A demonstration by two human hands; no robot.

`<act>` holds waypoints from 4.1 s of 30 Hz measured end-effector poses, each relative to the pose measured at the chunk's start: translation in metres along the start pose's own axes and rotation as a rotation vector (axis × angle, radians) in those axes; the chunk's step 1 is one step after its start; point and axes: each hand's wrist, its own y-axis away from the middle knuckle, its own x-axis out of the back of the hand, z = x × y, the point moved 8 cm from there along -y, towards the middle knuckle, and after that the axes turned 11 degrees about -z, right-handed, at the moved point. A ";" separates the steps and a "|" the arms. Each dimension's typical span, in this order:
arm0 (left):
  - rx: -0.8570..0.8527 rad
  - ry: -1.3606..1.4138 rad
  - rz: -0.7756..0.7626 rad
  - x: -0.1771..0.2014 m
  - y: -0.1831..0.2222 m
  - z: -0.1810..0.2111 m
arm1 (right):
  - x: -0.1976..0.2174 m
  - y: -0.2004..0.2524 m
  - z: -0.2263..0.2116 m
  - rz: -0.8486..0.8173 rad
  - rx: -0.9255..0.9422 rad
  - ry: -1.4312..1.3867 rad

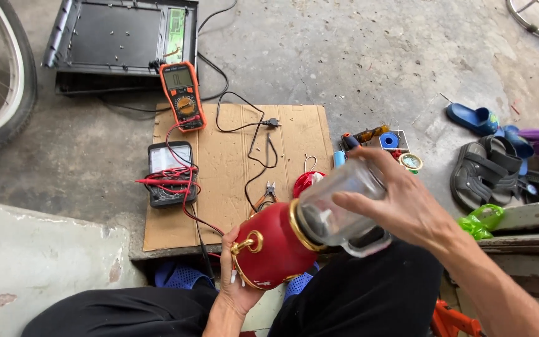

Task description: Diagnosing and soldering internal components of a red blender base using a multimeter and soldering iron.

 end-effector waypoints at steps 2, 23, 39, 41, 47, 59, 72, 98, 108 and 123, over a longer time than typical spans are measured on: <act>0.005 0.033 -0.022 0.012 -0.002 -0.005 | 0.006 -0.003 -0.021 -0.026 0.048 0.057; -0.038 0.119 -0.288 0.018 -0.010 -0.011 | 0.074 0.043 0.030 0.350 0.413 -0.749; -0.038 0.177 -0.428 0.026 -0.011 -0.014 | 0.014 0.018 0.104 0.199 0.437 -1.302; -0.072 0.148 -0.482 0.020 -0.013 -0.011 | 0.017 0.014 0.104 0.201 0.483 -1.273; 0.061 0.195 -0.464 0.002 -0.018 -0.016 | 0.016 0.013 0.138 0.461 0.133 -1.322; 0.107 0.109 0.054 -0.002 -0.009 -0.014 | 0.010 0.009 0.128 0.379 0.088 -1.348; -0.186 -0.011 0.132 0.004 -0.027 0.047 | -0.084 -0.068 0.043 0.096 0.344 -1.827; -0.322 -0.351 0.338 0.089 -0.109 0.125 | -0.146 -0.182 0.055 0.234 -0.177 -1.905; -0.374 -0.921 0.679 0.048 -0.055 0.143 | -0.160 -0.159 0.038 0.140 -0.054 -1.738; -0.999 -1.694 0.435 -0.014 -0.038 0.126 | -0.070 -0.091 -0.144 0.099 0.438 0.101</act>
